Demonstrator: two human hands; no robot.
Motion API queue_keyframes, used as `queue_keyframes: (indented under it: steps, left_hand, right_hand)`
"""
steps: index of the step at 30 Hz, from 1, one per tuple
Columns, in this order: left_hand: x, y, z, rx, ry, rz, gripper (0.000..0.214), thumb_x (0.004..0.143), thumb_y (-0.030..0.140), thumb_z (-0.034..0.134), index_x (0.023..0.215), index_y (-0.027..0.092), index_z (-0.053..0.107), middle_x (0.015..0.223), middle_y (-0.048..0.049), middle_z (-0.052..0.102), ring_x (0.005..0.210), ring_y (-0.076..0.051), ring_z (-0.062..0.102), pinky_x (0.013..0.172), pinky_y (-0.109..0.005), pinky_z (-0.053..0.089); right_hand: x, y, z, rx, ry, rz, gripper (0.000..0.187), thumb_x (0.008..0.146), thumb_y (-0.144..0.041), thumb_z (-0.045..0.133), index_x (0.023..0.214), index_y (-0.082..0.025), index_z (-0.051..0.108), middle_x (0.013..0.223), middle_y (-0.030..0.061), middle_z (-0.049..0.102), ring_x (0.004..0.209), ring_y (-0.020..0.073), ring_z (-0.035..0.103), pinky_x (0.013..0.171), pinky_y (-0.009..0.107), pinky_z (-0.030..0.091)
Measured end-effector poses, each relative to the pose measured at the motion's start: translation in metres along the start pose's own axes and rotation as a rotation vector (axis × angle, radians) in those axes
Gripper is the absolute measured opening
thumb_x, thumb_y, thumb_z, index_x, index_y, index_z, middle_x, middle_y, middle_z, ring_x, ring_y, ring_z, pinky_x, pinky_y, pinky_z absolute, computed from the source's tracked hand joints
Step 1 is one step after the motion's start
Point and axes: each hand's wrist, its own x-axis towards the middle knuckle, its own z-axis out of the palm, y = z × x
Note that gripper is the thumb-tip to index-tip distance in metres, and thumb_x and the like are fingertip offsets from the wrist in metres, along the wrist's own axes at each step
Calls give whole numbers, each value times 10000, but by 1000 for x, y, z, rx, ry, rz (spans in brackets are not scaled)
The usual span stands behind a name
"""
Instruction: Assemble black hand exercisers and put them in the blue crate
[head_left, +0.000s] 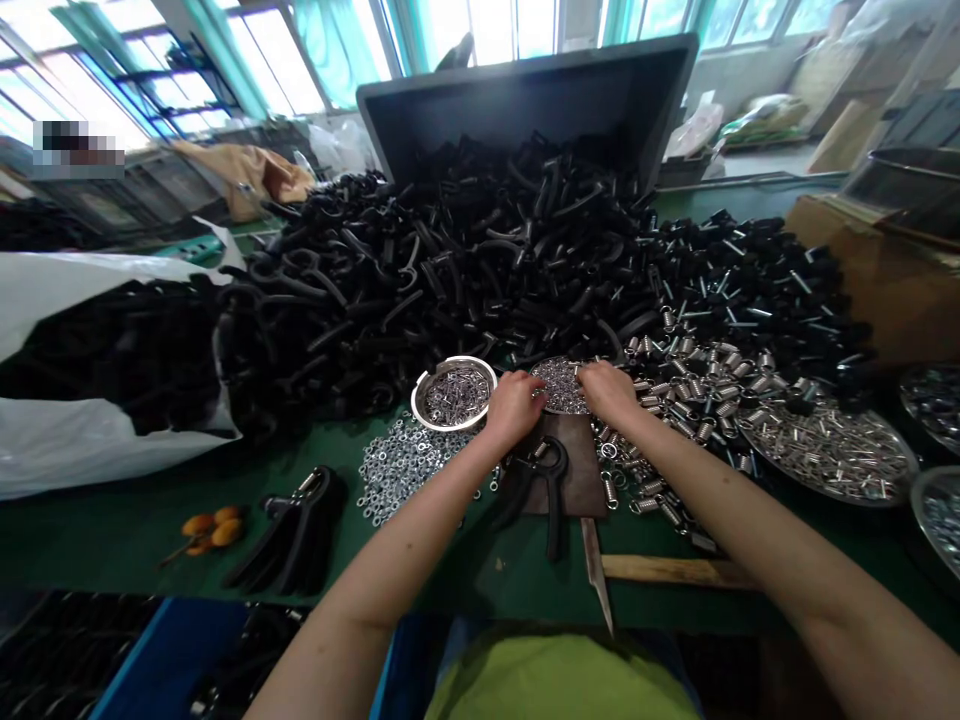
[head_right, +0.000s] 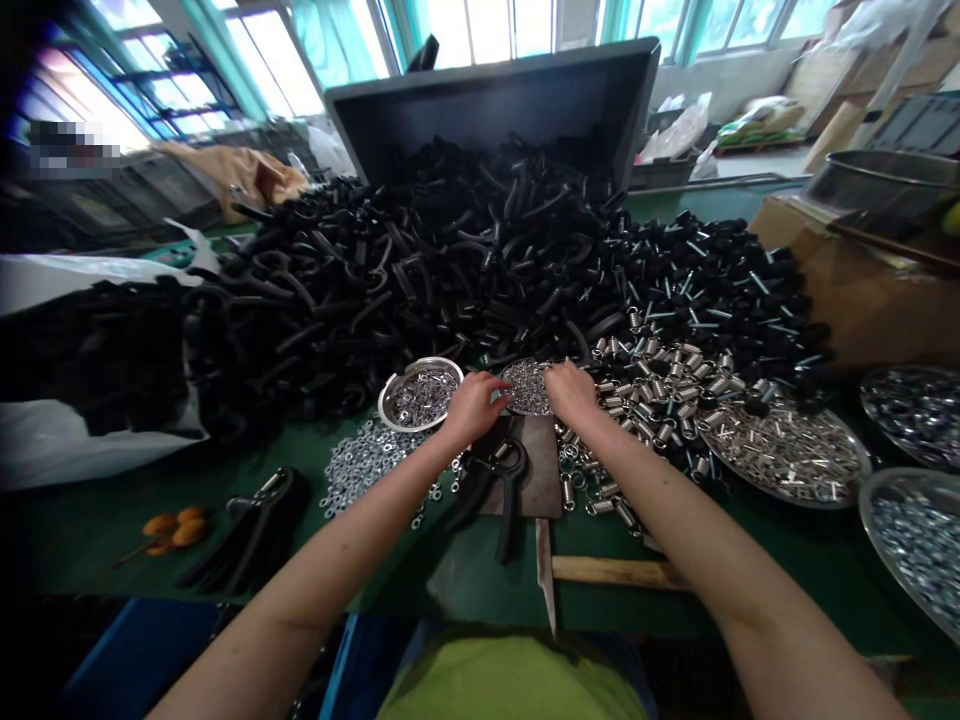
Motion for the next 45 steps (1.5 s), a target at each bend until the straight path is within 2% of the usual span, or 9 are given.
queue_keyframes:
  steps: [4, 9, 19, 23, 27, 31, 34, 38, 45]
  left_hand:
    - [37, 3, 26, 65, -69, 24, 192, 757, 291, 637, 892, 169, 697, 981, -98, 627, 1027, -251, 498, 887, -344, 409]
    - [50, 4, 43, 45, -106, 12, 135, 774, 256, 614, 827, 162, 694, 929, -96, 649, 976, -236, 533, 869, -326, 410]
    - [51, 1, 36, -135, -80, -154, 169, 798, 327, 594, 898, 220, 679, 888, -66, 688, 869, -217, 610, 782, -303, 423]
    - [50, 1, 33, -259, -45, -184, 126, 770, 268, 606, 857, 213, 680, 885, -62, 687, 885, -219, 608, 806, -311, 419]
    - [46, 1, 26, -437, -19, -201, 107, 749, 178, 576, 814, 183, 661, 849, -49, 681, 837, -193, 612, 778, -298, 437]
    - [22, -2, 14, -651, -55, -211, 123, 762, 213, 570, 855, 151, 624, 800, -37, 677, 693, -144, 617, 631, -250, 470]
    - [-12, -10, 5, -895, -99, -241, 196, 776, 290, 589, 899, 136, 591, 821, -51, 680, 667, -122, 616, 584, -223, 472]
    - [-66, -26, -2, -1341, -137, -389, 271, 694, 346, 694, 820, 137, 575, 781, -43, 662, 622, -92, 579, 551, -191, 445]
    - [-122, -39, -7, -1370, -121, -540, 331, 669, 411, 709, 820, 152, 569, 768, -29, 640, 655, -105, 572, 580, -197, 439]
  right_hand:
    - [4, 1, 4, -2, -45, 37, 157, 823, -225, 543, 871, -159, 677, 933, 113, 668, 913, 224, 588, 703, 278, 431]
    - [4, 3, 3, 41, -77, 33, 151, 818, -285, 567, 882, -204, 677, 962, 81, 669, 941, 210, 590, 727, 271, 429]
    - [0, 8, 1, 221, -12, 115, 192, 852, -286, 484, 944, -203, 632, 939, 84, 673, 882, 216, 604, 725, 297, 401]
    - [0, 10, -2, 353, 47, 169, 205, 832, -258, 459, 922, -192, 631, 863, 70, 674, 838, 214, 608, 722, 299, 402]
    - [-12, 4, -7, 551, 64, 114, 182, 794, -213, 468, 903, -169, 607, 803, 33, 669, 760, 162, 610, 670, 250, 420]
    - [-39, -17, -9, 732, 6, -15, 186, 813, -247, 483, 944, -174, 592, 806, 1, 678, 707, 128, 613, 624, 223, 435]
    - [-55, -32, -5, 797, -44, -115, 122, 803, -254, 534, 847, -189, 627, 773, -12, 671, 688, 126, 605, 639, 234, 439]
    - [-59, -40, 1, 794, -45, -174, 55, 755, -197, 606, 748, -189, 660, 791, 6, 646, 749, 139, 586, 707, 259, 424]
    - [-54, -44, 0, 733, -58, -185, 70, 747, -152, 613, 738, -185, 675, 792, 16, 632, 748, 144, 575, 713, 267, 414]
